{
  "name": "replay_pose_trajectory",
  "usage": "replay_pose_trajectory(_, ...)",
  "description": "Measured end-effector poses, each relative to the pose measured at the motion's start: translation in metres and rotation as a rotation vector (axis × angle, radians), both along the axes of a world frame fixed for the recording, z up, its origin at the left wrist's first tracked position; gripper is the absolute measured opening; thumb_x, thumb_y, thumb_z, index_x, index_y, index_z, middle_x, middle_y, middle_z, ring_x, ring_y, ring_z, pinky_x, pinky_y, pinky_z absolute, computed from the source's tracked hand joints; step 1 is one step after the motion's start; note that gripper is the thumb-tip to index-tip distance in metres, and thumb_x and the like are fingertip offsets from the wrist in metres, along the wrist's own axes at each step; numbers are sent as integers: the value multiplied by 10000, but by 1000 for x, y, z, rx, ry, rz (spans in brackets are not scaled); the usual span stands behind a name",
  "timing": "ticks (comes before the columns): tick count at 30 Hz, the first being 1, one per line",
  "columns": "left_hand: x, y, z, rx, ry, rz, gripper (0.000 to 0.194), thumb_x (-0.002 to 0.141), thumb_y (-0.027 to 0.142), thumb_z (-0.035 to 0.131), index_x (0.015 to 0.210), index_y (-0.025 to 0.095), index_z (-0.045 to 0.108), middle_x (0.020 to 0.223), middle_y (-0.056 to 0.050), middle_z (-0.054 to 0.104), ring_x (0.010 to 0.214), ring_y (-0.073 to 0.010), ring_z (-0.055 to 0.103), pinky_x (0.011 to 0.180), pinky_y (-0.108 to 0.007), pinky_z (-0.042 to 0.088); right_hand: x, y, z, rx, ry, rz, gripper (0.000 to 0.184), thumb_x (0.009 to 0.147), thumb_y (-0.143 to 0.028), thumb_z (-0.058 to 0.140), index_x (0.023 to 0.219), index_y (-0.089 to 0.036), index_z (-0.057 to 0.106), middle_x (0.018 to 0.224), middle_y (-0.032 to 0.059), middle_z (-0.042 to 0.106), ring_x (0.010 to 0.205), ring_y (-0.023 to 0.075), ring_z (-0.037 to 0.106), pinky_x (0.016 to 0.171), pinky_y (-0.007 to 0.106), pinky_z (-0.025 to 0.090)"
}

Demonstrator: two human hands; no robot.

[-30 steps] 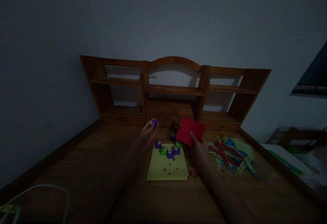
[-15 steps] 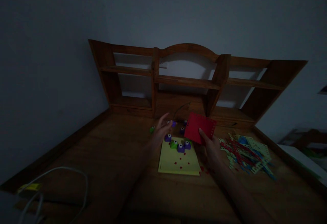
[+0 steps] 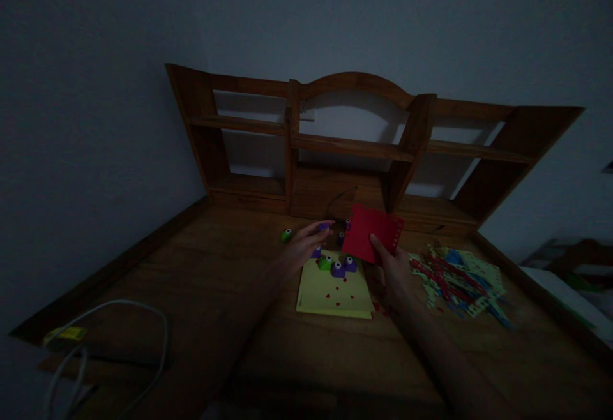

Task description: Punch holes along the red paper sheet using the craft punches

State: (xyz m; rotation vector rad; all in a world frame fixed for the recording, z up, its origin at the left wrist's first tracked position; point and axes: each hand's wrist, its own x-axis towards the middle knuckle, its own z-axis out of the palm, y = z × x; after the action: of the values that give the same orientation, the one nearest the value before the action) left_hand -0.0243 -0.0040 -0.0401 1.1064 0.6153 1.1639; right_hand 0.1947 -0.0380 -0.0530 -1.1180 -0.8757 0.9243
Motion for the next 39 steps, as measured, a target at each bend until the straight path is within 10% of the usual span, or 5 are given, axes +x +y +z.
replay_pose_trajectory(11,9,1,-4,176,257,235,384,646,351,806,943,169,645,895,-48,688,815,-169,638,726,-264,482,-1,1,1,33,0,-19,442,675,-477,775,957,-140,724,936,85,749,770,209,694,678,296,556)
replay_pose_trajectory(39,0,3,-8,176,307,-14,408,679,404,788,970,146,666,929,-64,689,810,-152,633,735,-253,471,-8,-13,19,320,-442,-57,321,803,-447,653,960,-176,724,914,57,723,823,215,633,766,330,485)
